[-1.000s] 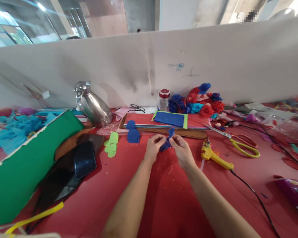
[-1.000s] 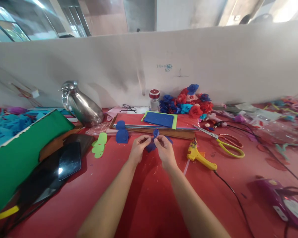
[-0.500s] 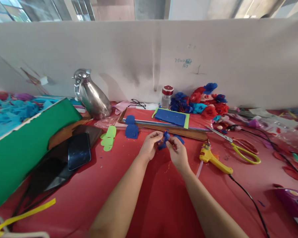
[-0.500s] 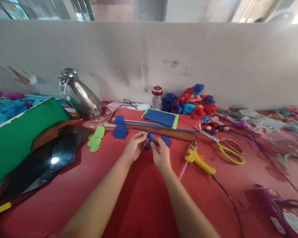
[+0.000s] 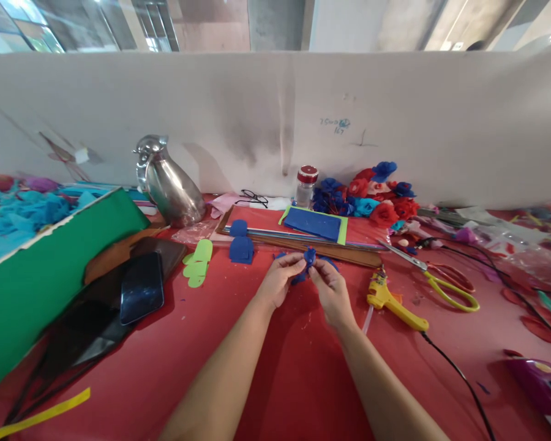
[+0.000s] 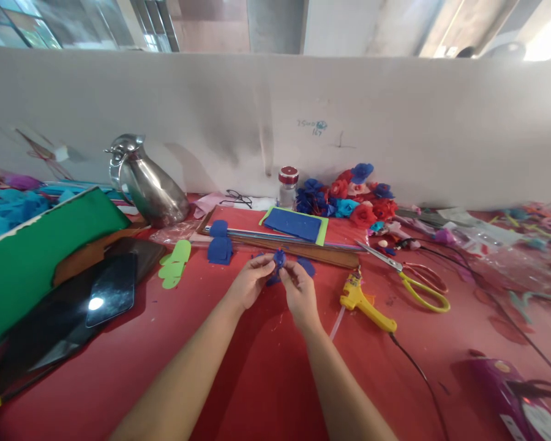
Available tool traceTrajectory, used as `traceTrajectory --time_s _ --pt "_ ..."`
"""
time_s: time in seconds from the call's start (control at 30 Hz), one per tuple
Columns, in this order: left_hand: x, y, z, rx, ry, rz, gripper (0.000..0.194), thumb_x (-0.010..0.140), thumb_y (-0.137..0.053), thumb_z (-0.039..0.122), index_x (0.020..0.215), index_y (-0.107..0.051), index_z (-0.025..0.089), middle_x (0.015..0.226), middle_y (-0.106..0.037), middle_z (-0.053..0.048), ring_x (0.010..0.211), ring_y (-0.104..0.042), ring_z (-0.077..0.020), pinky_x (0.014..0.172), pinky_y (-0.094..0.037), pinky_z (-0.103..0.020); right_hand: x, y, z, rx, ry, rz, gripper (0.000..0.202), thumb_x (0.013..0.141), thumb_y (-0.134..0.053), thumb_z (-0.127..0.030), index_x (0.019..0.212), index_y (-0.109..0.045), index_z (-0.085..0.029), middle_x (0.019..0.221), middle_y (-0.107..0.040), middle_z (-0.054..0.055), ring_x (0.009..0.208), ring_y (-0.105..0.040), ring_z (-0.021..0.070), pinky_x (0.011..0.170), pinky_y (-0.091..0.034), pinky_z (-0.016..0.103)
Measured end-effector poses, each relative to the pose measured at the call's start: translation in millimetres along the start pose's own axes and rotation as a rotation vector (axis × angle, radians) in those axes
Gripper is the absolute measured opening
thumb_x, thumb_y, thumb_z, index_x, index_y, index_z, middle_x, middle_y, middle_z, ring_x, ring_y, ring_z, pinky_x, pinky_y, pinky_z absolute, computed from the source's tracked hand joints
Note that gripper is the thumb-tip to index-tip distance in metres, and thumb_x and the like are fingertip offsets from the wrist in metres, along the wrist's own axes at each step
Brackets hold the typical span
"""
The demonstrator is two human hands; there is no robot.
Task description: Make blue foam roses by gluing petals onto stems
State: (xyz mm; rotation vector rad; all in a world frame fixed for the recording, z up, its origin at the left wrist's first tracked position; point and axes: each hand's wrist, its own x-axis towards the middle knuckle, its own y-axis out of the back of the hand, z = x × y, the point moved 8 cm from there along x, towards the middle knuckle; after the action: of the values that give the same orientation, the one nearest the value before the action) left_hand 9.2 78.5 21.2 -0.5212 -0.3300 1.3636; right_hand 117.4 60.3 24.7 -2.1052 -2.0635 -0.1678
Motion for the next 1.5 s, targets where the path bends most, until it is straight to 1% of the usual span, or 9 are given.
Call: traceTrajectory --time_s 0.13,0.23,0.43,0.5,0.6,0.73,0.97,1.2,1.5 --pt "-1 -1.0 7 0.135 -0.093 -0.011 0.020 0.058 -0.079 0.029 0.073 -0.073 0.018 0.081 -0.070 -0.004 0.087 -0.059 -0.0183 0.086 -0.041 -0.031 1 -1 1 0.028 -0.023 -0.004 0.023 0.080 -0.060 -0.042 0.092 -0.065 -0.022 0.089 -0.069 0.004 0.085 -0.061 0.0193 0.081 -0.047 0.033" --pt "0 0.5 9 0.215 -0.143 0.002 0.019 0.060 -0.077 0.027 0.076 -0.074 0.018 0.087 -0.070 -0.004 0.093 -0.059 -0.0197 0.088 -0.041 -0.032 2 1 3 0.002 -0.018 0.023 0.024 0.079 -0.060 -0.042 0.091 -0.065 -0.021 0.087 -0.069 0.004 0.083 -0.061 0.0197 0.079 -0.048 0.034" --pt "-2 2.3 10 0.288 -0.208 0.081 0.021 0.069 -0.069 0.028 0.086 -0.072 0.017 0.087 -0.071 -0.005 0.084 -0.062 -0.0175 0.083 -0.046 -0.030 1 10 0 -0.075 0.024 0.143 0.022 0.078 -0.062 -0.039 0.089 -0.064 -0.020 0.088 -0.068 0.005 0.078 -0.060 0.0179 0.075 -0.048 0.032" --pt "-4 4.5 15 0.347 -0.253 0.136 0.020 0.070 -0.067 0.030 0.085 -0.071 0.017 0.084 -0.071 -0.005 0.080 -0.062 -0.0170 0.080 -0.047 -0.030 -1 15 -6 -0.092 0.047 0.196 0.021 0.076 -0.064 -0.038 0.087 -0.063 -0.020 0.086 -0.066 0.005 0.078 -0.060 0.0175 0.073 -0.048 0.031" --pt "-6 6.9 21 0.470 -0.312 0.194 0.018 0.070 -0.067 0.028 0.084 -0.070 0.017 0.084 -0.071 -0.004 0.079 -0.061 -0.0169 0.079 -0.047 -0.029 -3 17 -12 -0.070 0.067 0.221 0.021 0.075 -0.065 -0.038 0.085 -0.062 -0.020 0.083 -0.065 0.004 0.076 -0.060 0.0169 0.072 -0.048 0.031" --pt "-7 4.9 23 0.590 -0.342 0.191 0.014 0.070 -0.067 0.025 0.082 -0.071 0.018 0.085 -0.070 -0.004 0.083 -0.061 -0.0177 0.081 -0.046 -0.029 -3 19 -17 -0.045 0.065 0.243 0.021 0.074 -0.066 -0.039 0.083 -0.063 -0.020 0.080 -0.065 0.003 0.072 -0.060 0.0164 0.069 -0.048 0.030" --pt "-7 3.0 21 0.615 -0.330 0.187 0.012 0.069 -0.067 0.026 0.079 -0.070 0.020 0.083 -0.069 -0.003 0.084 -0.059 -0.0182 0.084 -0.045 -0.030 -3 23 -21 -0.040 0.039 0.266 0.021 0.072 -0.066 -0.039 0.081 -0.063 -0.020 0.076 -0.066 0.003 0.067 -0.058 0.0155 0.065 -0.045 0.029" --pt "-10 -1.5 25 0.661 -0.393 0.173 0.009 0.070 -0.066 0.023 0.077 -0.070 0.021 0.083 -0.068 -0.002 0.081 -0.058 -0.0174 0.083 -0.045 -0.030 -3 22 -16 0.033 0.022 0.253 0.019 0.074 -0.065 -0.037 0.081 -0.064 -0.019 0.076 -0.067 0.003 0.069 -0.059 0.0152 0.066 -0.045 0.029" --pt "-13 -2.1 30 0.718 -0.463 0.188 0.008 0.070 -0.065 0.019 0.076 -0.070 0.022 0.081 -0.068 -0.002 0.081 -0.059 -0.0179 0.082 -0.044 -0.030 -3 23 -14 0.083 -0.068 0.263 0.018 0.069 -0.064 -0.036 0.074 -0.064 -0.019 0.066 -0.065 0.000 0.060 -0.056 0.0132 0.058 -0.043 0.026"
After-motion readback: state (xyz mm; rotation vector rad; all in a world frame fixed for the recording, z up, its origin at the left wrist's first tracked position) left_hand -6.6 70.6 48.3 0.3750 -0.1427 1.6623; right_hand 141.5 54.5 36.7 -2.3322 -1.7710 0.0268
